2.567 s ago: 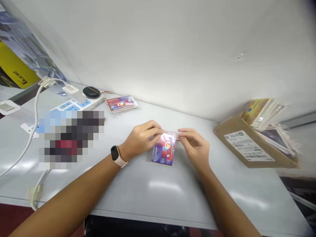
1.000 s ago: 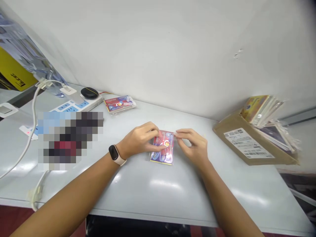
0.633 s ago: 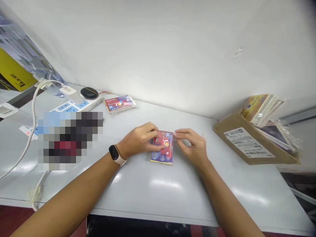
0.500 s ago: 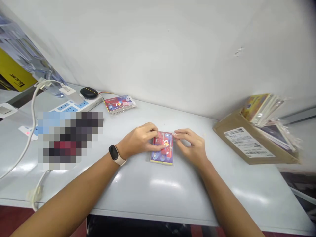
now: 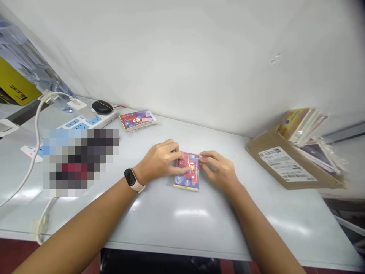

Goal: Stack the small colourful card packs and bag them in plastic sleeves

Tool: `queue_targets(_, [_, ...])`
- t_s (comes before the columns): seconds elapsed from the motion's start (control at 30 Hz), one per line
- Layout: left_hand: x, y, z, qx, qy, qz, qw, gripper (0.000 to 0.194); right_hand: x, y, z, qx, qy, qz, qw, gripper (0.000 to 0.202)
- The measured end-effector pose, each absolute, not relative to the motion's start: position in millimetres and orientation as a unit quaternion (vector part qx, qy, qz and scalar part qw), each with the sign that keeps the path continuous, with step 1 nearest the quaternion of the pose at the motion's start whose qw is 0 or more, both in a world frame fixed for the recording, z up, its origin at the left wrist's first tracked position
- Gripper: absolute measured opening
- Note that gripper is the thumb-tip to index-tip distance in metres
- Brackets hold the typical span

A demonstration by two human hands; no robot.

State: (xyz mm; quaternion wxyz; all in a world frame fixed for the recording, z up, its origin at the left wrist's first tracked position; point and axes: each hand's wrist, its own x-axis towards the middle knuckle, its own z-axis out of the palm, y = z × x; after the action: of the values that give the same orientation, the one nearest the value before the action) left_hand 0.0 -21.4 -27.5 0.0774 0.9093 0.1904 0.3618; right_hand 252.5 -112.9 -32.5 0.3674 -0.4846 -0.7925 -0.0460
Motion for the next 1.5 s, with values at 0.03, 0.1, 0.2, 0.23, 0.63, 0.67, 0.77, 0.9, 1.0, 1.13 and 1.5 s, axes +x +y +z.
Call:
queue_targets(0.03, [0, -22, -28, 0.911, 0.193, 0.356, 0.076, 0.037, 253, -113, -33, -0.488, -0.794, -0.043, 0.359, 0.024])
queue_targets(0.1, [0, -22, -29, 0.913, 0.195, 0.350, 0.076, 0.038, 254, -114, -33, -0.493, -0.797, -0.046, 0.346, 0.023])
queue_targets(0.2, [0, -22, -31, 0.911, 0.193, 0.353, 0.091, 0.034, 255, -115, -33, -0.494, -0.804, -0.058, 0.327, 0.023])
queue_targets(0.23, [-1, -22, -31, 0.909, 0.193, 0.355, 0.100, 0.034, 255, -115, -32, -0.494, -0.806, -0.059, 0.320, 0.023])
queue_targets(0.63, [-1, -23, -26, 0.897, 0.219, 0.326, 0.204, 0.034, 249, -118, -20, -0.487, -0.804, 0.001, 0.341, 0.013])
queue_targets(0.67, [-2, -23, -25, 0.896, 0.220, 0.325, 0.206, 0.034, 248, -118, -21, -0.488, -0.802, 0.005, 0.345, 0.015])
queue_targets(0.77, [-2, -23, -25, 0.894, 0.226, 0.318, 0.219, 0.036, 245, -117, -24, -0.485, -0.796, 0.021, 0.360, 0.020])
queue_targets(0.9, [-2, -23, -23, 0.890, 0.246, 0.295, 0.246, 0.036, 243, -117, -25, -0.492, -0.789, 0.050, 0.364, 0.020])
queue_targets(1.0, [-2, -23, -20, 0.884, 0.258, 0.276, 0.274, 0.038, 242, -117, -24, -0.503, -0.786, 0.074, 0.351, 0.024])
queue_targets(1.13, [-1, -22, -18, 0.873, 0.271, 0.253, 0.317, 0.041, 241, -117, -22, -0.517, -0.791, 0.089, 0.316, 0.028])
queue_targets(1.5, [-2, -22, -19, 0.853, 0.277, 0.247, 0.367, 0.041, 239, -119, -23, -0.551, -0.780, 0.107, 0.275, 0.033])
